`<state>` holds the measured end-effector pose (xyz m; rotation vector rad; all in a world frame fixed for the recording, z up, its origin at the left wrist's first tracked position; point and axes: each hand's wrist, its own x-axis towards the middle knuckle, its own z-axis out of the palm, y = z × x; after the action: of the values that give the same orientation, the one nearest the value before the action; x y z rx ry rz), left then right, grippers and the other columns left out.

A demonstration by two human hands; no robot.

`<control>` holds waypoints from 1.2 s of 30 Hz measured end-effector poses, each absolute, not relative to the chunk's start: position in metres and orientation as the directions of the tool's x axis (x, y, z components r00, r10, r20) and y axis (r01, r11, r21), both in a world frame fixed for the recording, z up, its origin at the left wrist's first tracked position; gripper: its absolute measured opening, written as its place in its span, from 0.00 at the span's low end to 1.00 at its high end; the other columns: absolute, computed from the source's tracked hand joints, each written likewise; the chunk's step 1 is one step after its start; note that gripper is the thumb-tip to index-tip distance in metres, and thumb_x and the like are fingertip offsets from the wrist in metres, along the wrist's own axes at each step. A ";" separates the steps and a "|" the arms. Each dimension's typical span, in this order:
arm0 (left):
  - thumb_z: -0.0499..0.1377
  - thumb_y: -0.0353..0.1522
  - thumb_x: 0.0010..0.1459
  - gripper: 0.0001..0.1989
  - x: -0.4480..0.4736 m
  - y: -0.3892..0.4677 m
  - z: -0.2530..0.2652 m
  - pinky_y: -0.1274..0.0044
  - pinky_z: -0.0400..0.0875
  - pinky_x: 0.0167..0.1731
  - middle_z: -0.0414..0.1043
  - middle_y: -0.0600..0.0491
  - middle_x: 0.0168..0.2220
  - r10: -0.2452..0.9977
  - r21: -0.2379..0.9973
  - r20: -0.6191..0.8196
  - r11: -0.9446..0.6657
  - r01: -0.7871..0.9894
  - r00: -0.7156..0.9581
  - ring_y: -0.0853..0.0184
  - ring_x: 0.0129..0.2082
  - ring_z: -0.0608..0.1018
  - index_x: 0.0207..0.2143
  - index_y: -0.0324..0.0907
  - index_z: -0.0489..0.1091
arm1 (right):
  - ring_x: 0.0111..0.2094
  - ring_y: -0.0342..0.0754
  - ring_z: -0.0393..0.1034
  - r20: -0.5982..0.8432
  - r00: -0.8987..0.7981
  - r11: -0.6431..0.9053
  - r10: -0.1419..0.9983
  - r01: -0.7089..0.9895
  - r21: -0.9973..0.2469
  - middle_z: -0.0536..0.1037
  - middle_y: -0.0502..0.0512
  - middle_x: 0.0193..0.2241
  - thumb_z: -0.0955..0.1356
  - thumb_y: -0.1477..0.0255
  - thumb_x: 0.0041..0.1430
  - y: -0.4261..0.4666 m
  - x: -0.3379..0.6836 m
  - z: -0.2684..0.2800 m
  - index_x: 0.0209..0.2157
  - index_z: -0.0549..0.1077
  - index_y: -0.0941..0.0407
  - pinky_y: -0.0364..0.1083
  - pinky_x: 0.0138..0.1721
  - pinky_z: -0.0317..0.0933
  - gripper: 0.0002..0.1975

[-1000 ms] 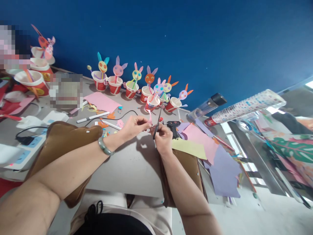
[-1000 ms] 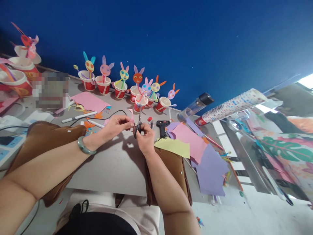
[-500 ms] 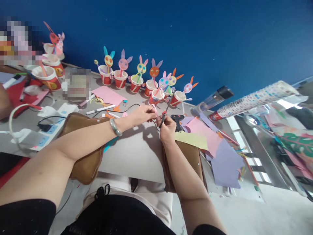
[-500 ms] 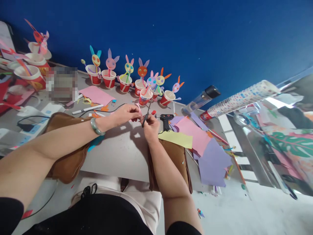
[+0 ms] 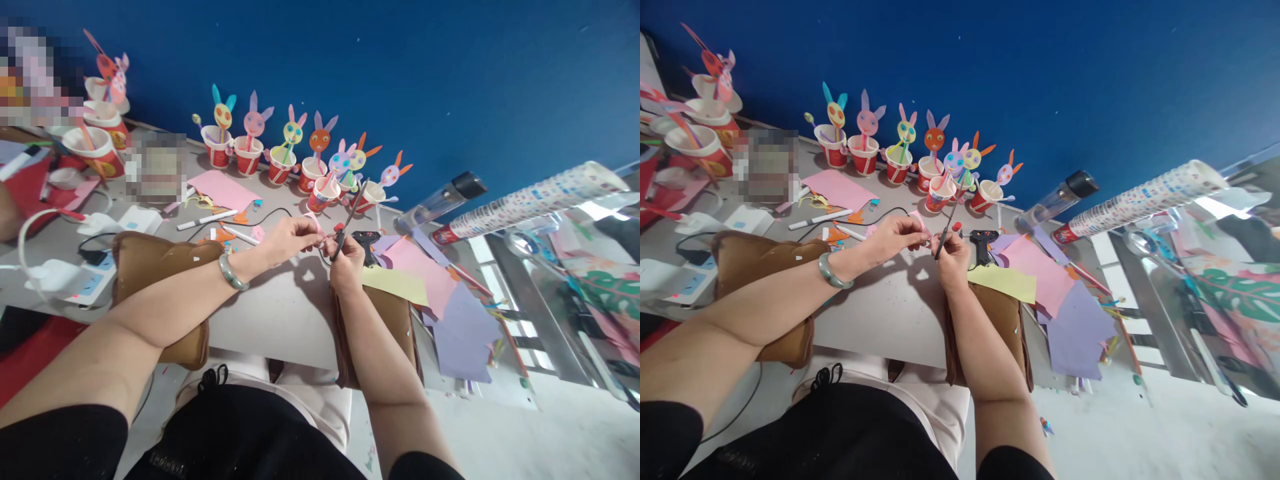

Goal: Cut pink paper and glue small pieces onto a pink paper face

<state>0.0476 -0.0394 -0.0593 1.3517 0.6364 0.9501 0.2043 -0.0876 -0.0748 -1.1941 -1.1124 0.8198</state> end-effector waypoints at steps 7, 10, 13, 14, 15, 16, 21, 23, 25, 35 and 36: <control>0.73 0.32 0.46 0.11 0.036 -0.025 -0.048 0.80 0.65 0.25 0.74 0.57 0.22 0.840 0.992 -0.010 0.078 -0.102 0.542 0.76 0.22 0.72 0.27 0.37 0.76 | 0.22 0.40 0.57 0.221 0.264 0.208 0.939 0.075 -0.975 0.68 0.45 0.20 0.78 0.58 0.47 -0.086 0.201 -0.074 0.23 0.71 0.53 0.43 0.26 0.57 0.18; 0.72 0.30 0.49 0.08 0.033 -0.025 -0.045 0.81 0.67 0.26 0.75 0.56 0.23 0.836 0.987 -0.007 0.093 -0.128 0.548 0.76 0.23 0.73 0.26 0.37 0.75 | 0.22 0.39 0.57 0.220 0.263 0.212 0.939 0.060 -0.975 0.68 0.44 0.20 0.77 0.60 0.48 -0.085 0.201 -0.076 0.22 0.71 0.53 0.43 0.26 0.57 0.16; 0.67 0.30 0.57 0.08 0.035 -0.028 -0.042 0.81 0.68 0.27 0.73 0.56 0.22 0.849 0.974 -0.058 0.164 -0.158 0.525 0.77 0.22 0.73 0.25 0.37 0.74 | 0.22 0.39 0.57 0.219 0.264 0.219 0.939 0.032 -0.975 0.68 0.45 0.20 0.77 0.59 0.47 -0.083 0.201 -0.076 0.21 0.69 0.53 0.43 0.25 0.56 0.18; 0.66 0.32 0.59 0.11 0.036 -0.029 -0.041 0.81 0.68 0.27 0.73 0.56 0.22 0.850 0.967 -0.086 0.196 -0.161 0.520 0.77 0.22 0.73 0.25 0.37 0.74 | 0.22 0.39 0.57 0.220 0.267 0.221 0.938 0.025 -0.975 0.68 0.45 0.20 0.78 0.58 0.46 -0.083 0.201 -0.077 0.21 0.69 0.53 0.43 0.25 0.56 0.19; 0.65 0.35 0.62 0.13 0.037 -0.030 -0.039 0.81 0.69 0.27 0.73 0.55 0.21 0.848 0.961 -0.108 0.224 -0.165 0.519 0.76 0.22 0.74 0.25 0.37 0.74 | 0.22 0.39 0.57 0.222 0.268 0.224 0.938 0.023 -0.974 0.68 0.45 0.20 0.78 0.58 0.46 -0.083 0.201 -0.077 0.21 0.69 0.53 0.43 0.25 0.56 0.20; 0.65 0.38 0.63 0.15 0.038 -0.031 -0.038 0.81 0.69 0.27 0.73 0.55 0.22 0.845 0.955 -0.119 0.241 -0.173 0.521 0.76 0.22 0.74 0.26 0.37 0.74 | 0.22 0.39 0.57 0.224 0.267 0.225 0.937 0.025 -0.974 0.68 0.45 0.20 0.78 0.57 0.46 -0.082 0.201 -0.078 0.21 0.69 0.54 0.43 0.25 0.55 0.20; 0.71 0.41 0.55 0.16 0.043 -0.040 -0.043 0.81 0.69 0.28 0.74 0.56 0.24 0.850 0.953 -0.029 0.182 -0.241 0.525 0.76 0.24 0.74 0.27 0.37 0.73 | 0.22 0.39 0.57 0.236 0.254 0.235 0.938 0.037 -0.971 0.67 0.44 0.19 0.78 0.55 0.48 -0.083 0.202 -0.079 0.23 0.70 0.54 0.44 0.27 0.58 0.20; 0.71 0.35 0.54 0.11 0.045 -0.042 -0.047 0.81 0.69 0.29 0.75 0.56 0.25 0.843 0.962 -0.010 0.155 -0.225 0.538 0.76 0.25 0.74 0.29 0.37 0.74 | 0.22 0.40 0.57 0.241 0.234 0.239 0.942 0.036 -0.970 0.67 0.44 0.19 0.78 0.53 0.48 -0.084 0.203 -0.079 0.24 0.70 0.54 0.45 0.29 0.60 0.22; 0.69 0.31 0.55 0.07 0.046 -0.042 -0.050 0.80 0.69 0.29 0.75 0.56 0.25 0.838 0.964 -0.054 0.185 -0.190 0.543 0.76 0.24 0.75 0.29 0.38 0.74 | 0.23 0.41 0.58 0.237 0.228 0.233 0.944 0.047 -0.971 0.66 0.44 0.19 0.77 0.51 0.49 -0.084 0.203 -0.079 0.23 0.70 0.53 0.46 0.30 0.61 0.22; 0.72 0.30 0.50 0.11 0.039 -0.037 -0.056 0.80 0.69 0.29 0.76 0.56 0.23 0.837 0.910 -0.234 0.368 -0.192 0.496 0.76 0.23 0.75 0.26 0.38 0.71 | 0.23 0.41 0.58 0.201 0.241 0.194 0.949 0.053 -0.980 0.63 0.44 0.19 0.78 0.47 0.47 -0.083 0.199 -0.080 0.24 0.69 0.52 0.46 0.29 0.60 0.26; 0.72 0.30 0.50 0.12 0.039 -0.037 -0.057 0.80 0.69 0.28 0.75 0.56 0.23 0.841 0.918 -0.217 0.349 -0.190 0.495 0.77 0.22 0.74 0.25 0.38 0.71 | 0.23 0.41 0.58 0.202 0.242 0.195 0.949 0.052 -0.979 0.64 0.44 0.19 0.78 0.48 0.47 -0.083 0.199 -0.080 0.24 0.69 0.52 0.46 0.28 0.60 0.25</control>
<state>0.0394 -0.0374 -0.0569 0.9902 0.7919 0.7675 0.1986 -0.0827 -0.0803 -1.1876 -1.1340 0.8680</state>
